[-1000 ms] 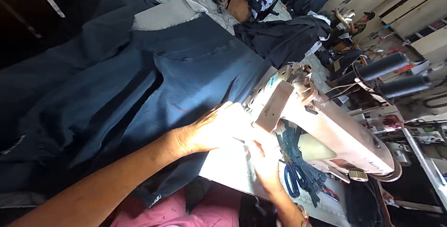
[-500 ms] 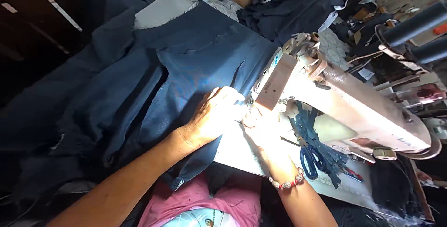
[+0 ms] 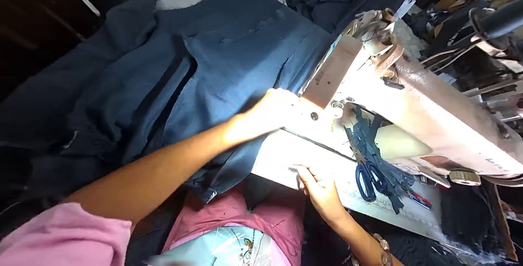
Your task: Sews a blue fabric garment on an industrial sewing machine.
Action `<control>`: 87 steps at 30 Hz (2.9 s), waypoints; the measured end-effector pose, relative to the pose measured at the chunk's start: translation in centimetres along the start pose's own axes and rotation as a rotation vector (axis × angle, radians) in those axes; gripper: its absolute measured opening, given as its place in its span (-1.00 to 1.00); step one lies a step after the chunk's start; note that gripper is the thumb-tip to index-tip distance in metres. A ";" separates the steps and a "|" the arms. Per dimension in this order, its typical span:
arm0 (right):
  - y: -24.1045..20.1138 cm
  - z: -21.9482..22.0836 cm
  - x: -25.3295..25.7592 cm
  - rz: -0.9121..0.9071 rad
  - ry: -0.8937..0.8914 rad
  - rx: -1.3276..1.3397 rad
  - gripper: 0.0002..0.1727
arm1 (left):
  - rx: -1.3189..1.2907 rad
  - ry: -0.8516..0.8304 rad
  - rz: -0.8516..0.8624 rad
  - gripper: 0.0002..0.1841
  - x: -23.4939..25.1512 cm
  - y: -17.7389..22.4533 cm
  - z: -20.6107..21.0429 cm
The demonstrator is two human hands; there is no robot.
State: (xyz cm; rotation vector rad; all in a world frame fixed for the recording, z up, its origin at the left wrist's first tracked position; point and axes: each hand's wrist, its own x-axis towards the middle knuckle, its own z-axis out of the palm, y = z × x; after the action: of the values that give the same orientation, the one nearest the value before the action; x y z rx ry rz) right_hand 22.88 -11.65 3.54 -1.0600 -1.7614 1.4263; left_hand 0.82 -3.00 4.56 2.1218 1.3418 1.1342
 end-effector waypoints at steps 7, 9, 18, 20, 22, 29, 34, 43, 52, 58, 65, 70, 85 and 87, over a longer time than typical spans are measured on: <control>0.0 0.0 0.8 0.025 -0.059 -0.042 -0.66 | -0.258 -0.046 -0.525 -0.81 4.3 0.4 -1.1; -0.3 -0.1 1.1 0.052 -0.059 -0.024 -0.66 | -0.367 -0.044 -0.573 -0.86 4.6 -0.1 -0.9; -1.2 -2.1 -2.0 -0.208 -0.193 -0.270 -0.65 | -0.060 -0.058 -0.053 -0.90 2.9 -3.7 2.6; -1.2 -3.3 -3.4 -0.194 -0.161 -0.273 -0.67 | 0.145 0.079 0.252 -0.77 0.6 -2.2 3.0; -1.1 -4.4 -4.1 -0.133 -0.106 -0.272 -0.66 | 0.239 -0.111 0.388 -0.80 -0.9 2.5 0.7; -1.6 -7.7 -5.6 -0.028 0.083 -0.705 -0.63 | -0.005 -0.195 0.775 -0.76 -1.7 -1.2 3.6; -1.4 -10.6 -5.7 0.083 0.316 -1.266 -0.67 | 0.113 -0.136 0.693 -0.76 -2.1 -2.5 4.5; -1.7 -13.3 -3.7 0.468 0.151 -1.037 -0.46 | 0.164 -0.106 0.559 -0.78 -2.4 -2.4 4.1; -2.7 -13.2 -5.1 0.322 0.038 0.435 -0.17 | 0.211 -0.062 0.372 -0.82 -2.8 -2.7 4.3; -1.4 -7.2 -5.8 0.282 -0.133 0.596 -0.32 | 0.185 -0.042 0.346 -0.81 -2.5 -2.3 4.2; -1.6 -2.5 -4.0 0.345 0.065 0.283 -0.49 | 0.115 0.002 0.323 -0.78 -2.3 -2.3 4.2; -2.0 -1.4 -2.4 0.336 0.118 0.209 -0.52 | 0.114 0.022 0.323 -0.79 -2.2 -2.3 4.1; -1.5 -2.9 -2.5 0.165 0.236 -0.080 -0.42 | 0.098 0.062 0.198 -0.79 -1.3 -2.7 3.7; -1.0 -5.5 -2.3 0.122 0.264 -0.347 -0.37 | 0.146 -0.010 0.117 -0.78 -0.2 -2.7 2.8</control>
State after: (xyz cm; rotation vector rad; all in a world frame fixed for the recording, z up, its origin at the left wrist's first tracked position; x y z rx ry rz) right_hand 28.47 -11.15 5.78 -1.4848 -1.8092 1.0099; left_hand 1.44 -1.65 0.99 2.3342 1.3491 1.0986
